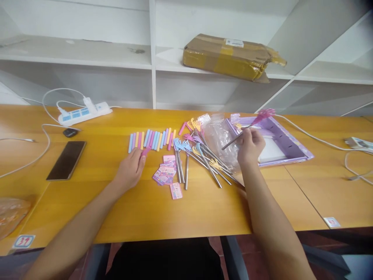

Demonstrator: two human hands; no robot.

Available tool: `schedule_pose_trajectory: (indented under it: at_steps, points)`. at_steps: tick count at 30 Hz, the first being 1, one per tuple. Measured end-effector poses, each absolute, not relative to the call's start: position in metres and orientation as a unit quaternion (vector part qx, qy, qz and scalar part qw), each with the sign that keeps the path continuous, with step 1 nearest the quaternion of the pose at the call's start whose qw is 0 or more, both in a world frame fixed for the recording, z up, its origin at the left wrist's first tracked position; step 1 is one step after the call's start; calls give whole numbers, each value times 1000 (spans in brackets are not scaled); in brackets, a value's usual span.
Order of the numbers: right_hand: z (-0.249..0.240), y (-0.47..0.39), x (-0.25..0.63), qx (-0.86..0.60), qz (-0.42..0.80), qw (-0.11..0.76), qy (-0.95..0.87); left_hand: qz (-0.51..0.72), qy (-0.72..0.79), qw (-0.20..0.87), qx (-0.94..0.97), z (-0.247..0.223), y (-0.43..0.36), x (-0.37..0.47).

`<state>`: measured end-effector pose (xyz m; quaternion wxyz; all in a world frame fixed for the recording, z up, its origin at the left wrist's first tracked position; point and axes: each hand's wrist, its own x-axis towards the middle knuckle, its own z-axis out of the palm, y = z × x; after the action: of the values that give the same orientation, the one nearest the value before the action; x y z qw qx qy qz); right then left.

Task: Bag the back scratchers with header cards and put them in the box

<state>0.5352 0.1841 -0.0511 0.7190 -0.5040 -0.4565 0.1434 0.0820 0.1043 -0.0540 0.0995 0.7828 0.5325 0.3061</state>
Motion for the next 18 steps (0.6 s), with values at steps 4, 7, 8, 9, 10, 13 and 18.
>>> schedule_pose_trajectory:
  at_steps: [4,7,8,9,10,13,18]
  points:
    - [-10,165,517,-398,150,788,-444,284,509,169,795,-56,91,93]
    - [13,136,472,-348,250,772,-469,268,486,194,809,-57,83,100]
    - [14,125,453,-346,303,749,-477,266,477,196,815,-58,81,102]
    - [12,115,435,-349,363,715,-485,266,468,192,820,-59,79,103]
    - [7,106,417,-350,415,686,-484,266,460,186,826,-60,78,104]
    - [-21,90,382,-353,508,631,-467,273,430,149,847,-63,75,105]
    - [-57,92,382,-369,538,609,-451,285,380,101,874,-64,75,105]
